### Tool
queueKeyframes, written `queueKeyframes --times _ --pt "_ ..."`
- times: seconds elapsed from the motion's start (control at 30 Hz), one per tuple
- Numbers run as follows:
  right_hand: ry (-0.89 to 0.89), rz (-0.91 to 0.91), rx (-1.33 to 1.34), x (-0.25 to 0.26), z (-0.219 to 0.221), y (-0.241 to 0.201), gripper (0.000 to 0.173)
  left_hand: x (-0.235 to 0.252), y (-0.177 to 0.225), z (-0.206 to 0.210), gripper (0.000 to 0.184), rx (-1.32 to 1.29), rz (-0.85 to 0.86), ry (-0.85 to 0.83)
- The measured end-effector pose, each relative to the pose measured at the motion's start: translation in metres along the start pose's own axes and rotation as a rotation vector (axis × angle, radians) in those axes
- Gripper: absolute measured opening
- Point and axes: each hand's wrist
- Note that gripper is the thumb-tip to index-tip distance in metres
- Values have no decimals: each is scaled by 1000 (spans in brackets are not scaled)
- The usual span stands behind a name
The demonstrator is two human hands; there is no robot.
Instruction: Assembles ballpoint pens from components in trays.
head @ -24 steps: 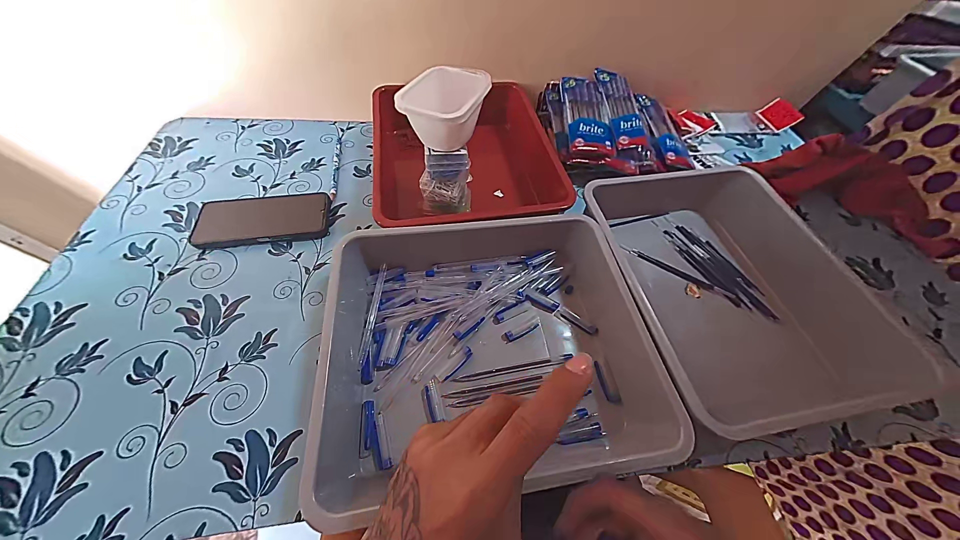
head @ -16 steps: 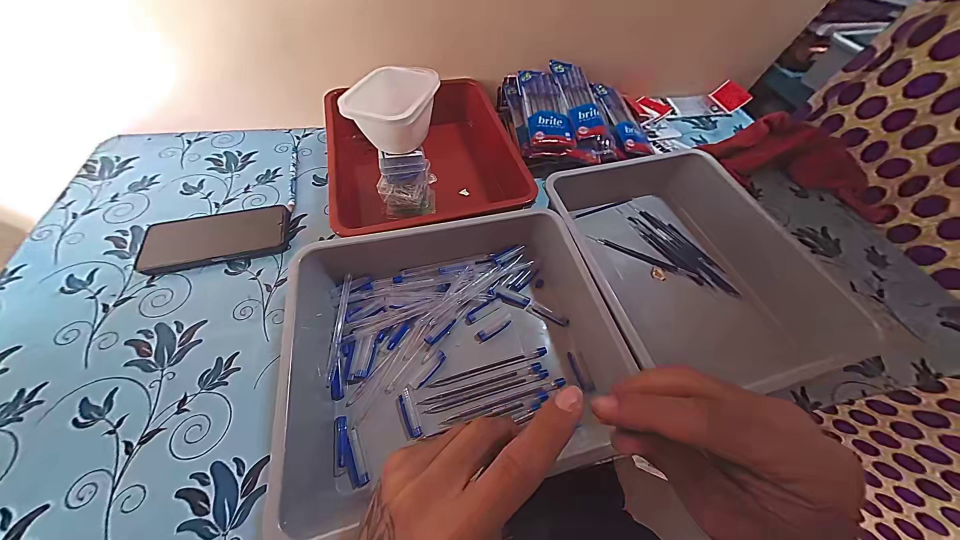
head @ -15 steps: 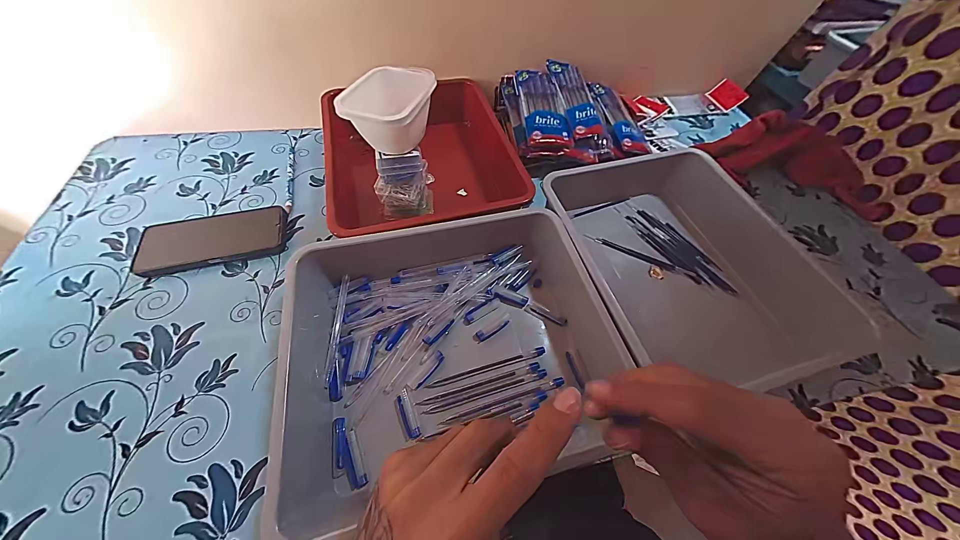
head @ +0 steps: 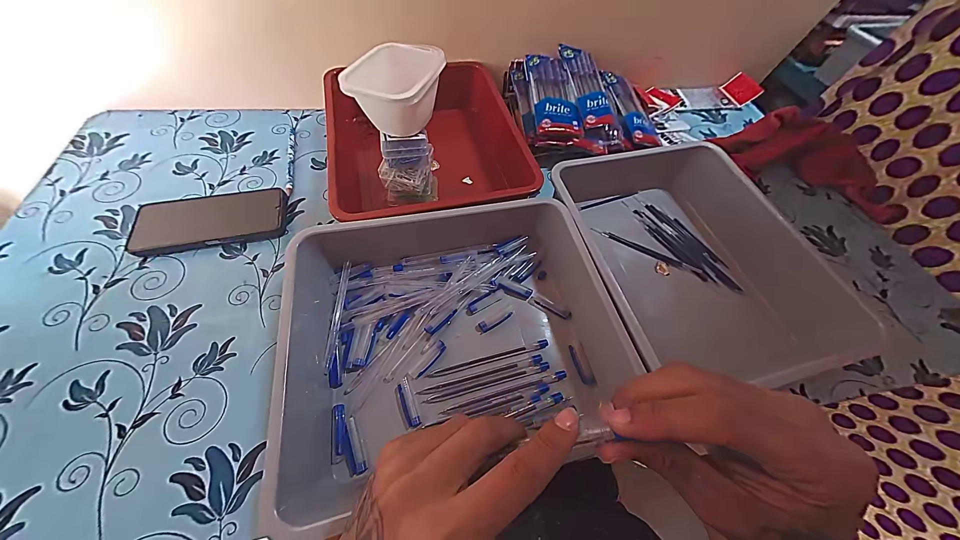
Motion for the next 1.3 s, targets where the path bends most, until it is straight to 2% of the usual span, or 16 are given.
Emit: queueKeyframes --times 0.23,0.57,0.73,0.8,0.9,1.0,1.13,1.23,1.3 --pt "-43 -118 -82 -2 -3 1 15 -2 -1 -5 24 -23 19 -36" --pt "-70 -103 -108 -5 -2 -5 22 -3 0 -6 23 -51 38 -34" --pt "-31 -36 -109 -5 10 -7 48 -2 7 -2 20 25 58 -8" --pt "-42 -6 -98 -6 8 -6 46 -2 8 0 20 78 57 13" --pt "-76 -37 -161 -10 6 -5 35 -2 6 1 22 108 58 -2" --pt "-59 -6 -194 -16 7 -3 45 -1 7 8 24 117 61 -14" --pt "-87 -66 -273 -24 3 3 36 -2 6 9 27 76 43 -51" --pt "-138 151 -74 -27 2 3 48 0 12 18 29 184 28 -85" --pt "-122 84 -177 -33 1 8 42 0 14 24 28 133 -12 -86"
Point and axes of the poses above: each hand's wrist, its own x-axis towards the middle knuckle, its own z-axis out of the palm, y = z × x, and after that the axes turned 4 degrees about -x, right-handed
